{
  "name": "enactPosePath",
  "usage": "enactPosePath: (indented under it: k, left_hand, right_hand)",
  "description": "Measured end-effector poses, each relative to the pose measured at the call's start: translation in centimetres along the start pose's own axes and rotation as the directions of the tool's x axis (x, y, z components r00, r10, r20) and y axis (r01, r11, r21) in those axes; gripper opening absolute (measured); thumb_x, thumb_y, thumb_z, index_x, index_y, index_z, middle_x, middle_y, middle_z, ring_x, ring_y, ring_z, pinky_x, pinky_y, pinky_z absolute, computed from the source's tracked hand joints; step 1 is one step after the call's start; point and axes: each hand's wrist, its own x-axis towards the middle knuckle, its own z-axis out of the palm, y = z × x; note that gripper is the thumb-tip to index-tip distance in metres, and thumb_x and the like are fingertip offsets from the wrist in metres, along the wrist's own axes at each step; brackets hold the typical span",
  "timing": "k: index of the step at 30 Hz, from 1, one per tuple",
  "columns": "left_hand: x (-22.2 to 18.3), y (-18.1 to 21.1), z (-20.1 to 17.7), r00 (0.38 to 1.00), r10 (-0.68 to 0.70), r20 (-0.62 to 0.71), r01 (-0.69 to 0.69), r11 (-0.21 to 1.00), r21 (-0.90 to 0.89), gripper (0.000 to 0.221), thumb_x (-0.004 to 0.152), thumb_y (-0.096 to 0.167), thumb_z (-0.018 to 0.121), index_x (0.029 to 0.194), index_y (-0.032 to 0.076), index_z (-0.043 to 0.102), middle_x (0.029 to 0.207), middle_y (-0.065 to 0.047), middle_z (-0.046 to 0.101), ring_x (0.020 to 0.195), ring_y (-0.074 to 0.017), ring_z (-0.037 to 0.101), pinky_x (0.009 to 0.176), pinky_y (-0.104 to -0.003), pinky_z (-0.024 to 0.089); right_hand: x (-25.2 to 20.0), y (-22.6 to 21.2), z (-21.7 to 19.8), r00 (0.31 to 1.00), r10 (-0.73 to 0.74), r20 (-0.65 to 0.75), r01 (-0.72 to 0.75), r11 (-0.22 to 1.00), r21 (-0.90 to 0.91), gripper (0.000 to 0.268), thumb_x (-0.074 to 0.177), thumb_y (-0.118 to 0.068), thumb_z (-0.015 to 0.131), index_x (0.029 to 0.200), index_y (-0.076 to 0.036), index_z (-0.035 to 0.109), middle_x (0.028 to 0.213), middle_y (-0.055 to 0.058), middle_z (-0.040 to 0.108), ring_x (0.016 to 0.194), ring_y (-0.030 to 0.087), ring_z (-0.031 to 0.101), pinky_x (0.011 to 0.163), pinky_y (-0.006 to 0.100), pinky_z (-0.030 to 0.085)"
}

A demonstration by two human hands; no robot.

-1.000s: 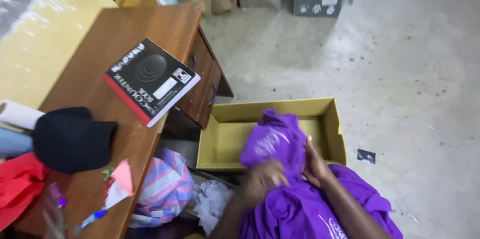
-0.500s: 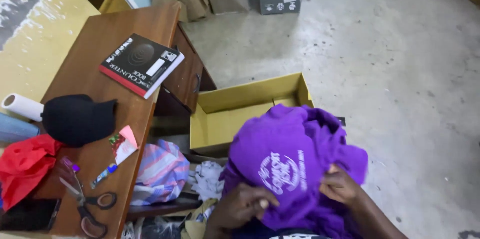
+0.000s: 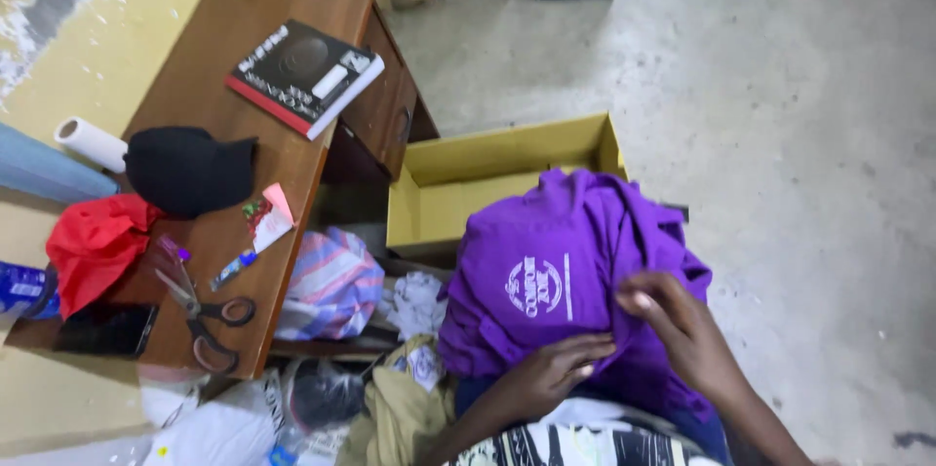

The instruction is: Inspecting and folding purple shirts from a cardboard box

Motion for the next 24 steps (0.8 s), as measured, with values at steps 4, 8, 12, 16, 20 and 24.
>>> enactPosePath:
  k: [4,8,12,16,20,24]
  left_hand:
    - [0.3,-1.6,0.6,0.986,-0.019,0.168,0.024,0.999,-0.029,0.043,0.107,0.012,0.046,0.149,0.003,0.055,0.151,-0.018,0.059,0.134,-0.0349,0.061,0.114,-0.045,0.047]
    - [0.2,-3.2,-0.3,0.959,0.042,0.279,-0.036,0.999,-0.026,0.051,0.115,0.038,0.035,0.152,0.009,0.051,0.158,-0.019,0.055,0.138,-0.0388,0.06,0.12,-0.051,0.046]
    - [0.3,-3.5,-1.8,0.987,-0.1,-0.124,0.076,0.979,-0.188,0.042,0.11,0.027,0.05,0.145,0.005,0.061,0.11,-0.008,0.061,0.092,-0.022,0.057,0.08,-0.036,0.048]
    - [2.1,-1.0,-3.6,0.925,-0.225,-0.307,0.302,0.925,0.231,0.081,0.098,0.048,0.063,0.162,0.01,0.031,0.138,-0.02,0.061,0.11,-0.0347,0.071,0.092,-0.052,0.059]
    - [3.7,-2.5,-1.5,0.949,0.021,-0.313,0.073,0.956,0.283,0.061,0.103,0.019,0.067,0.16,0.009,0.047,0.116,-0.015,0.058,0.088,-0.0242,0.059,0.076,-0.038,0.051]
    - [4.2,-5.9,-0.2,0.895,0.227,-0.385,-0.003,0.865,0.502,0.068,0.094,0.007,0.079,0.157,0.01,0.051,0.105,-0.011,0.063,0.084,-0.0212,0.058,0.074,-0.036,0.052]
  right_hand:
    - [4.2,1.7,4.4,0.987,-0.066,0.147,0.122,0.902,-0.415,0.057,0.101,-0.041,0.06,0.14,0.0,0.057,0.129,0.025,0.071,0.108,0.037,0.078,0.095,0.046,0.067]
    - [5.7,4.0,5.7,0.989,-0.022,0.15,0.04,0.992,-0.121,0.022,0.097,-0.028,0.072,0.095,-0.006,0.073,0.073,0.006,0.067,0.056,0.015,0.056,0.055,0.033,0.048]
    - [5.6,6.4,5.3,0.983,-0.163,0.083,0.079,0.786,0.613,0.014,0.106,-0.013,0.059,0.095,-0.004,0.062,0.081,0.005,0.058,0.066,0.013,0.053,0.061,0.029,0.048]
    - [5.6,6.3,4.7,0.973,-0.23,-0.023,0.212,0.847,0.488,0.014,0.104,-0.016,0.063,0.093,-0.008,0.06,0.069,-0.002,0.052,0.047,0.006,0.042,0.04,0.022,0.038]
    - [7.0,8.9,5.1,0.993,-0.117,0.033,0.06,0.707,0.705,0.005,0.098,0.0,0.067,0.101,-0.002,0.064,0.08,0.004,0.061,0.058,0.008,0.054,0.05,0.02,0.049]
    - [7.1,10.2,5.8,1.0,-0.012,0.027,-0.017,0.505,0.863,0.015,0.096,0.01,0.066,0.104,0.0,0.06,0.086,0.005,0.057,0.07,0.012,0.059,0.067,0.024,0.056]
